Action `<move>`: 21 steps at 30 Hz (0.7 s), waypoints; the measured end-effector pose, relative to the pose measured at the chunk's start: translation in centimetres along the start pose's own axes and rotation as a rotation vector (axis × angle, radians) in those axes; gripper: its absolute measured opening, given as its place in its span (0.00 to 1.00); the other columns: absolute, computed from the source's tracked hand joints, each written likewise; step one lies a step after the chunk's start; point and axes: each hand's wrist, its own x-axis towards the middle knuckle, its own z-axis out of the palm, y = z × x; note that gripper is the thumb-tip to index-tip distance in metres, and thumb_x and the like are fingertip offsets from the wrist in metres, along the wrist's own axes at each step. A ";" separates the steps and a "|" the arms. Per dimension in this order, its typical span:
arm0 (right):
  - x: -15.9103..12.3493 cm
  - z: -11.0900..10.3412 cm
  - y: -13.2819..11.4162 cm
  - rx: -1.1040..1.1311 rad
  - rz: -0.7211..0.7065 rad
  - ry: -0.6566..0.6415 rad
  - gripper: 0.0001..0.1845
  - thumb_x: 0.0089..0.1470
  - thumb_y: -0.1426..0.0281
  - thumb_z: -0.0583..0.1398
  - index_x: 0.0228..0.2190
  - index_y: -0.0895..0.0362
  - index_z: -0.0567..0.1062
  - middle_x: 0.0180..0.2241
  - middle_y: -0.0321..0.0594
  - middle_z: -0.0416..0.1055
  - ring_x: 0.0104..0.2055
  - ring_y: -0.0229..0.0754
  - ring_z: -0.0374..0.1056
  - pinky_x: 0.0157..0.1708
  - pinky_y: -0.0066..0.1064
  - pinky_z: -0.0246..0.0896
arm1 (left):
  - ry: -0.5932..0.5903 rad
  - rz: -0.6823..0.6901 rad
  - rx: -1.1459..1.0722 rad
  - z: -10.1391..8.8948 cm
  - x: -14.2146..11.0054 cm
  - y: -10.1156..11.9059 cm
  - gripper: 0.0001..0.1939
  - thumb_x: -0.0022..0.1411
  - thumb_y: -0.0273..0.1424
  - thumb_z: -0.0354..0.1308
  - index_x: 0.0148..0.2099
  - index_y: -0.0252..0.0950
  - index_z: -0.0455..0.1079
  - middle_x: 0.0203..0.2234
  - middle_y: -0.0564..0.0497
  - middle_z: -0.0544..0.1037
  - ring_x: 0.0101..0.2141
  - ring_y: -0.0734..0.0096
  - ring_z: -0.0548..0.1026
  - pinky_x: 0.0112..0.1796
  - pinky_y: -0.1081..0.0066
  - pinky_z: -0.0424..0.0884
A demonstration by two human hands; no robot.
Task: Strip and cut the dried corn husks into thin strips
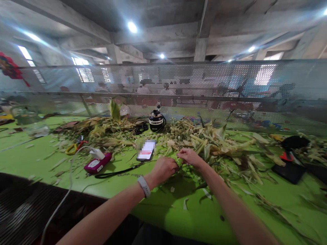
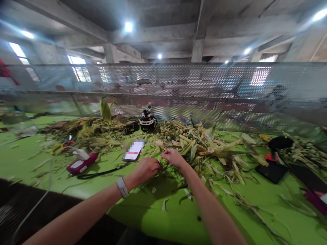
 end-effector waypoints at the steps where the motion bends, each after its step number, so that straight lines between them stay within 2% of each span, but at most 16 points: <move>1: 0.0 -0.1 0.1 -0.019 0.007 0.001 0.10 0.42 0.68 0.62 0.19 0.57 0.65 0.12 0.25 0.59 0.13 0.29 0.55 0.14 0.22 0.48 | -0.015 0.005 0.009 -0.1 0.1 -0.1 0.11 0.61 0.28 0.51 0.33 0.36 0.75 0.28 0.48 0.76 0.29 0.70 0.70 0.33 0.70 0.63; 6: 0.1 -0.6 0.1 -0.046 -0.006 0.009 0.05 0.42 0.75 0.60 0.21 0.58 0.66 0.14 0.26 0.60 0.16 0.29 0.55 0.18 0.21 0.54 | -0.077 0.040 0.163 0.0 -0.1 -0.5 0.11 0.61 0.25 0.50 0.33 0.33 0.74 0.27 0.45 0.75 0.27 0.68 0.69 0.31 0.68 0.63; 10: 0.2 -0.7 0.3 -0.087 -0.006 0.011 0.05 0.41 0.77 0.59 0.22 0.58 0.67 0.14 0.26 0.61 0.16 0.29 0.55 0.19 0.23 0.58 | -0.053 0.112 0.173 -0.3 -0.4 -0.6 0.10 0.60 0.24 0.51 0.32 0.32 0.73 0.26 0.46 0.76 0.29 0.67 0.70 0.34 0.66 0.61; 13: 0.3 -0.6 0.4 -0.117 -0.012 -0.017 0.05 0.41 0.78 0.58 0.23 0.58 0.67 0.13 0.25 0.60 0.15 0.29 0.55 0.19 0.23 0.57 | -0.038 0.117 0.033 -0.9 -0.1 -0.7 0.09 0.59 0.28 0.54 0.29 0.35 0.74 0.27 0.47 0.77 0.33 0.65 0.71 0.38 0.65 0.60; 16: 0.2 -0.5 0.5 -0.155 -0.030 -0.044 0.06 0.41 0.79 0.57 0.24 0.57 0.67 0.12 0.23 0.57 0.14 0.29 0.53 0.17 0.22 0.53 | -0.077 0.098 -0.222 -1.3 0.8 -1.5 0.06 0.55 0.31 0.59 0.29 0.38 0.76 0.27 0.50 0.79 0.35 0.67 0.72 0.39 0.68 0.60; 19: 0.1 -0.5 0.6 -0.178 -0.042 -0.051 0.06 0.41 0.78 0.57 0.24 0.57 0.67 0.11 0.23 0.56 0.13 0.29 0.52 0.15 0.21 0.47 | -0.134 0.119 -0.446 -1.2 1.6 -2.5 0.05 0.53 0.31 0.61 0.28 0.38 0.77 0.29 0.51 0.80 0.34 0.71 0.72 0.40 0.73 0.61; 21: 0.1 -0.5 0.6 -0.183 -0.036 -0.060 0.05 0.41 0.77 0.58 0.24 0.57 0.67 0.11 0.23 0.56 0.13 0.29 0.51 0.14 0.21 0.46 | -0.155 0.126 -0.510 -1.0 1.8 -2.8 0.04 0.52 0.30 0.61 0.27 0.39 0.77 0.28 0.52 0.80 0.34 0.71 0.72 0.41 0.73 0.62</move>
